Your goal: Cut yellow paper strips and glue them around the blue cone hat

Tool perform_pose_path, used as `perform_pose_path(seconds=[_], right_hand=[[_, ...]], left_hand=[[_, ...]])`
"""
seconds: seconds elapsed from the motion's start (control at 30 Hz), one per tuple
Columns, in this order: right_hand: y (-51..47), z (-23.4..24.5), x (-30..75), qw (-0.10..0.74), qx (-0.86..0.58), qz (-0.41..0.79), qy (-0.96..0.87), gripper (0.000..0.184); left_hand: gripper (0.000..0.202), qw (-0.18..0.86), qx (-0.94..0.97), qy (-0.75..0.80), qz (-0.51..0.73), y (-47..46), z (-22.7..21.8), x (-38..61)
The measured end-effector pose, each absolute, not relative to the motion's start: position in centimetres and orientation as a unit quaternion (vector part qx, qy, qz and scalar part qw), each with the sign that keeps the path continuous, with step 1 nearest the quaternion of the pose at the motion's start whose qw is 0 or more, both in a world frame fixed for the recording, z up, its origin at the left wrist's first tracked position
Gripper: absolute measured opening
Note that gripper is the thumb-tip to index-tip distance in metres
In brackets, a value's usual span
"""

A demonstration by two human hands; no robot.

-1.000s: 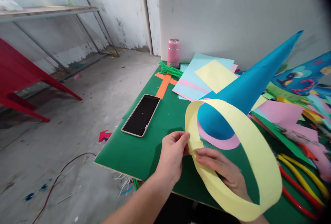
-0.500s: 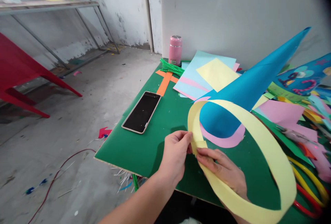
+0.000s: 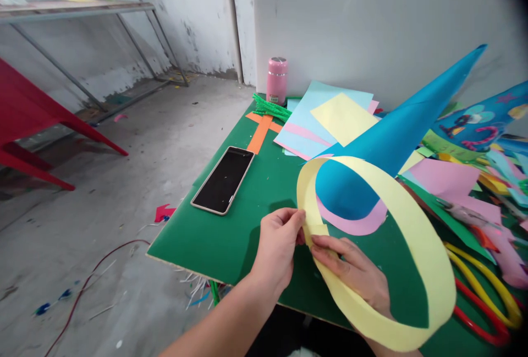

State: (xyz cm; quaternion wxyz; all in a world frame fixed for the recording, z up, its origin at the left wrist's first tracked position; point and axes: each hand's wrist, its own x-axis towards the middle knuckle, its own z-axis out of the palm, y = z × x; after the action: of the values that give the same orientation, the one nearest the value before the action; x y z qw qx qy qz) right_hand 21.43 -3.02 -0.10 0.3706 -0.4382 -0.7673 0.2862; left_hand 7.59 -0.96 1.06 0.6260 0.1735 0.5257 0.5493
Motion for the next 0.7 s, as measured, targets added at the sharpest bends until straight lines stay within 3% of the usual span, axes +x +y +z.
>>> perform_pose_path(seconds=[0.47, 0.7], right_hand=[[-2.9, -1.3, 20.8, 0.417, -0.463, 0.312, -0.717, 0.025], [-3.1, 0.1, 20.9, 0.386, -0.452, 0.326, -0.735, 0.02]], left_hand=[[0.019, 0.63, 0.163, 0.529, 0.544, -0.9, 1.1, 7.6], [0.02, 0.638, 0.154, 0.522, 0.545, -0.9, 1.2, 7.6]])
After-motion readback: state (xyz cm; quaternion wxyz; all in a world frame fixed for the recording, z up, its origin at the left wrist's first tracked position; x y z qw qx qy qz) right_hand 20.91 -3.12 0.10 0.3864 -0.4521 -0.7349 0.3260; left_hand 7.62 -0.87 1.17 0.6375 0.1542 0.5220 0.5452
